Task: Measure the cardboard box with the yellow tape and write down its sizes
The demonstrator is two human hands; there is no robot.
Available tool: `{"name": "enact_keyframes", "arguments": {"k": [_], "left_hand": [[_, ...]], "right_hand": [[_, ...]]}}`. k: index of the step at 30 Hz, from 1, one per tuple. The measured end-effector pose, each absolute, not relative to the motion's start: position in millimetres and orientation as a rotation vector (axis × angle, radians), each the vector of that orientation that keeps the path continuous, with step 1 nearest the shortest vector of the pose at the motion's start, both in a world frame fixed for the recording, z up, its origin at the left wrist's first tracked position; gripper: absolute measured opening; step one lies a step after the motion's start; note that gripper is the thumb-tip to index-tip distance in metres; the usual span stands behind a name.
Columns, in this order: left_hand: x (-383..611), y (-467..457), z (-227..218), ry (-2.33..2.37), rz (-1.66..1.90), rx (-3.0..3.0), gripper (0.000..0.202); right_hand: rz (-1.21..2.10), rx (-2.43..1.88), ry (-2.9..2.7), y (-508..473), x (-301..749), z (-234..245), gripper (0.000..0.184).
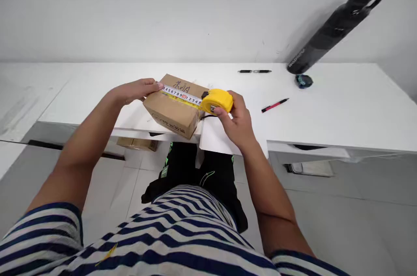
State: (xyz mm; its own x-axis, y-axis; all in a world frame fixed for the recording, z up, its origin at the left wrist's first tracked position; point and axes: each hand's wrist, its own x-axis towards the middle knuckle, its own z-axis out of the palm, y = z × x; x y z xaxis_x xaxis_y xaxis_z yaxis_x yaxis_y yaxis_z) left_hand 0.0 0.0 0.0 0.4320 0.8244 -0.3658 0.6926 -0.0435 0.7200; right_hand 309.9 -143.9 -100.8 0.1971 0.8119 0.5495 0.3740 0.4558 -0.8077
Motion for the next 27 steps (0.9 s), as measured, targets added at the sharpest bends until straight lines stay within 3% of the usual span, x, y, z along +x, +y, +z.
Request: {"name": "enact_keyframes", "arguments": {"k": [16, 22, 27], "left_hand": [[-1.3, 5.4, -6.2, 1.074, 0.420, 1.813, 0.035], [5.7, 29.2, 39.8, 0.934, 0.723, 1.905, 0.027], [55.4, 60.4, 71.3, 0.911, 0.425, 2.137, 0.026]], "right_hand": [[0.540, -1.052, -1.278, -144.6, 298.4, -96.7, 0.056], [0.578, -0.880, -1.288, -190.4, 269.1, -68.2, 0.054], [0.423, -1.017, -1.426, -233.3, 194.0, -64.0, 0.076]]}}
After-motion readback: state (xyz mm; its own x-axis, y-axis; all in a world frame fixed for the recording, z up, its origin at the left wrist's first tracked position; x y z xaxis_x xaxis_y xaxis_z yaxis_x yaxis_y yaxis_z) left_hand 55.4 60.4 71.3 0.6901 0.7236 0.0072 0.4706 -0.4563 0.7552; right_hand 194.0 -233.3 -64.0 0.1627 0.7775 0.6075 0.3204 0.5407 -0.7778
